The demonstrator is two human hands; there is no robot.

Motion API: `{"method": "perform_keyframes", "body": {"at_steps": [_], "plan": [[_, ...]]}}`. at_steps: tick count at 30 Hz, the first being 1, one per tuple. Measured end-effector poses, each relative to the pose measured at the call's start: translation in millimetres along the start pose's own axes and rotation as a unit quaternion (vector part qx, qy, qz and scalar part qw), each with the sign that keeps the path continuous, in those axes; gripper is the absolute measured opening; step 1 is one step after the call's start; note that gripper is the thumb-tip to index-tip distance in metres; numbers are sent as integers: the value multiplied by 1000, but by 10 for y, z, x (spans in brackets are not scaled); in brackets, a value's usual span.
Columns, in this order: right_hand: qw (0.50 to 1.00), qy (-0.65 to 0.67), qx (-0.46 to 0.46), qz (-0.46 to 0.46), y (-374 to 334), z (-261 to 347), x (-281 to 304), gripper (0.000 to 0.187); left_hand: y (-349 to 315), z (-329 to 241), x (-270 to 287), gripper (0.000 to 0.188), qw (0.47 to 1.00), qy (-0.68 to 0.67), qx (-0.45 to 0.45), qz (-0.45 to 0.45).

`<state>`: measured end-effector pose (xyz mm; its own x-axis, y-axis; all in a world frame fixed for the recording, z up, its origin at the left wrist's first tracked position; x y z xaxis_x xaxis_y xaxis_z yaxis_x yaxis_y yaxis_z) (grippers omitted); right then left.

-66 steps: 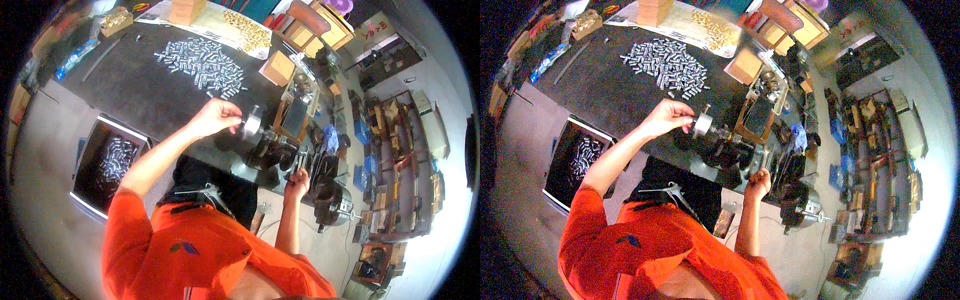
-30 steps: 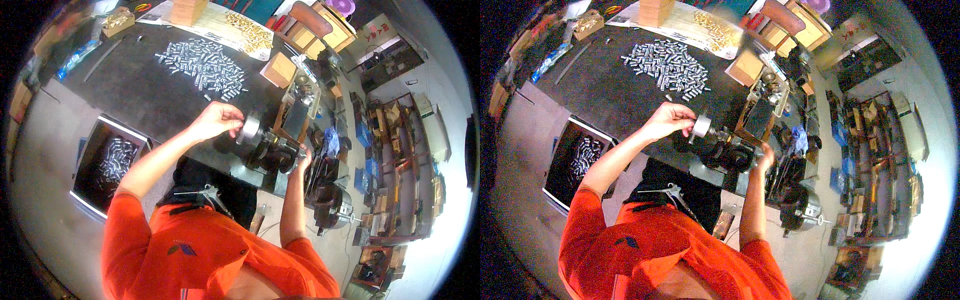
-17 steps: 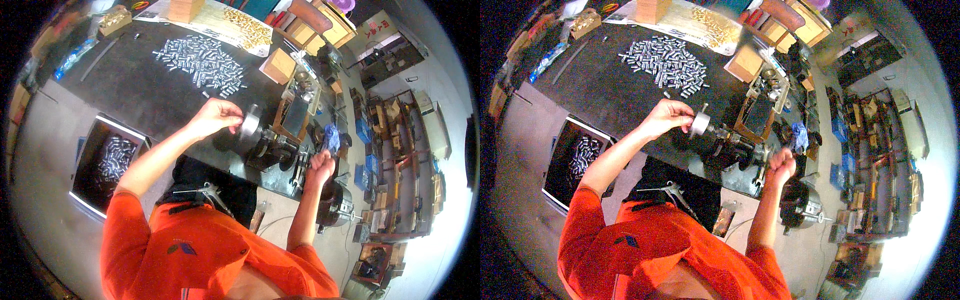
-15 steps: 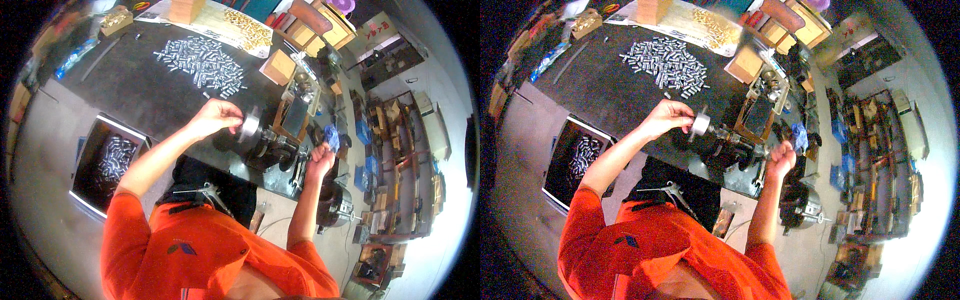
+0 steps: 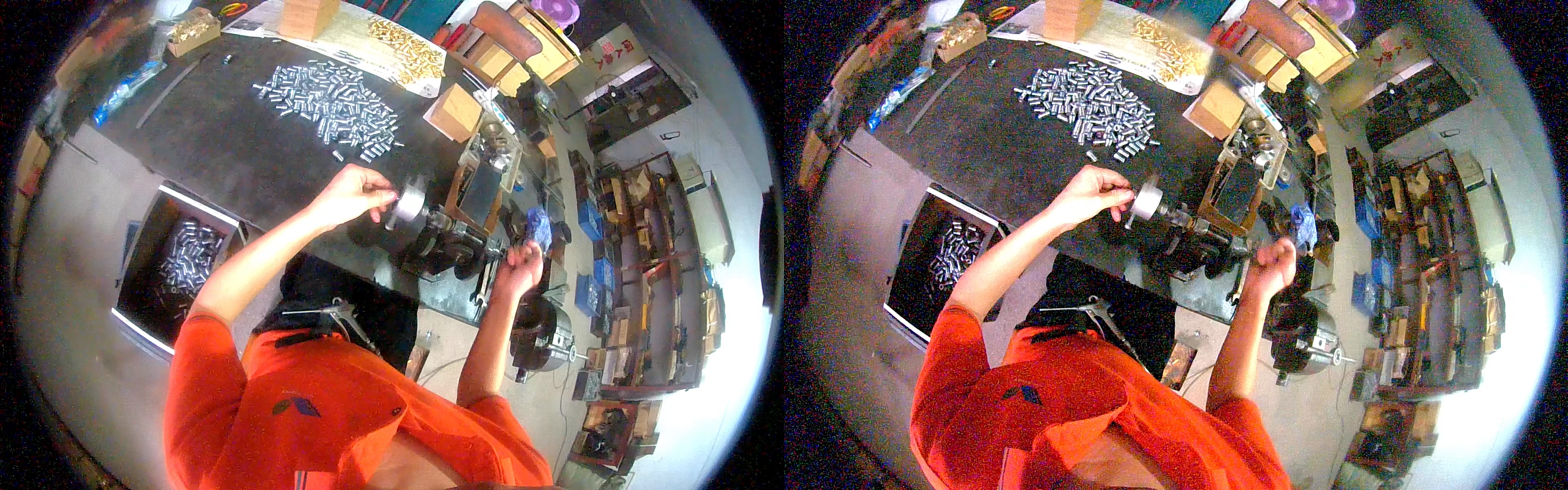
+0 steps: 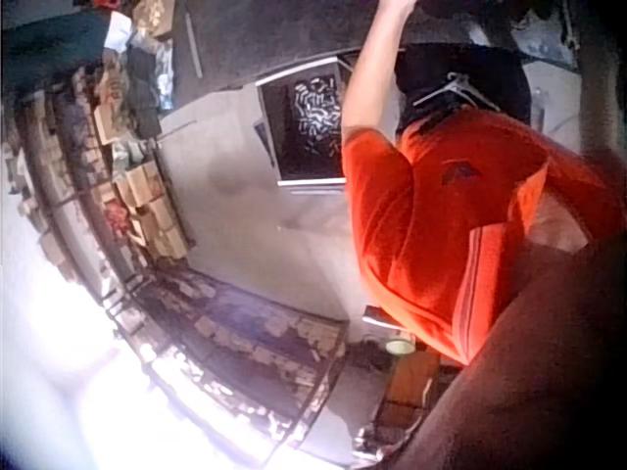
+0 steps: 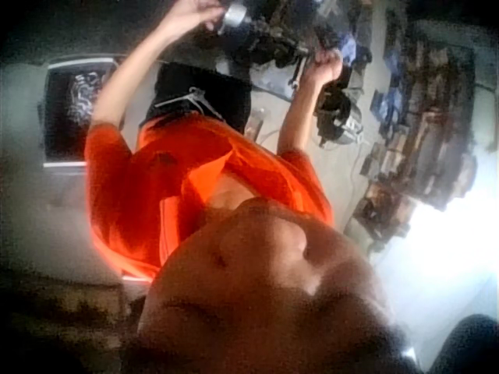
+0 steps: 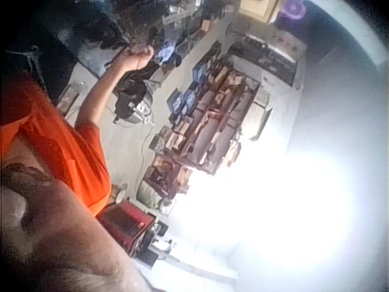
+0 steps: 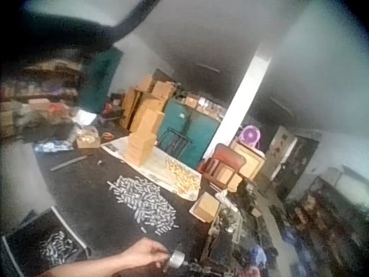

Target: The person repeatedly picks up small metal pins from a table and holds them against a rotating bench grinder, then places the pins into a metal tray. The person continues this cycle throughout the clip.

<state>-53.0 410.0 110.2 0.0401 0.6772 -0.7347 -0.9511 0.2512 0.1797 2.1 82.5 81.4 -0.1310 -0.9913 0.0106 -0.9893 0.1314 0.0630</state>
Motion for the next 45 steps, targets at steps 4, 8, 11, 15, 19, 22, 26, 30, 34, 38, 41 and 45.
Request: {"method": "perform_keyframes", "body": {"at_steps": [4,8,11,15,19,22,26,30,34,38,41,45], "plan": [[1000,6,-14,0,-315,78,243,11,12,-12,12,18,1000,11,-11,-8],[990,-21,-122,-66,-466,-278,884,16,27,-70,-1,16,998,-56,-38,-19],[975,-102,-118,-157,-253,-636,1418,16,67,-53,-42,17,997,-61,-43,-26],[957,-262,-74,-100,376,-785,992,14,51,-43,30,25,998,-36,-14,-47],[991,-127,-6,-44,404,-323,231,11,42,-49,48,28,996,-73,1,-42],[996,-57,39,-51,47,44,90,13,17,-81,30,27,997,-59,2,-40],[996,-57,15,-60,-506,89,353,14,-4,-63,-11,22,997,-56,-19,-49],[983,-66,-78,-153,-445,-461,1128,13,3,-45,-19,17,997,-54,-14,-55],[974,-184,2,-134,395,-834,1455,12,-76,-110,26,14,997,-67,-27,-40],[962,-253,13,-105,461,-485,475,15,-379,80,359,12,996,-70,-11,-47],[990,-111,49,-74,336,-207,246,15,-418,225,431,23,995,-80,2,-59],[994,-45,54,-79,127,-53,122,14,-298,-14,126,32,995,-87,-10,-38]]}}
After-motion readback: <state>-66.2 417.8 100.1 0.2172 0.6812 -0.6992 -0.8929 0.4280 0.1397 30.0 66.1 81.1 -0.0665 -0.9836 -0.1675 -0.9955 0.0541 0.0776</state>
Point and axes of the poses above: each hand's wrist, its own y-axis towards the middle knuckle, its own x-axis out of the back of the hand, z = x × y, the point moved 8 cm from there along y, towards the middle knuckle, and after that the axes turned 11 degrees about y, right-handed, at the moved point
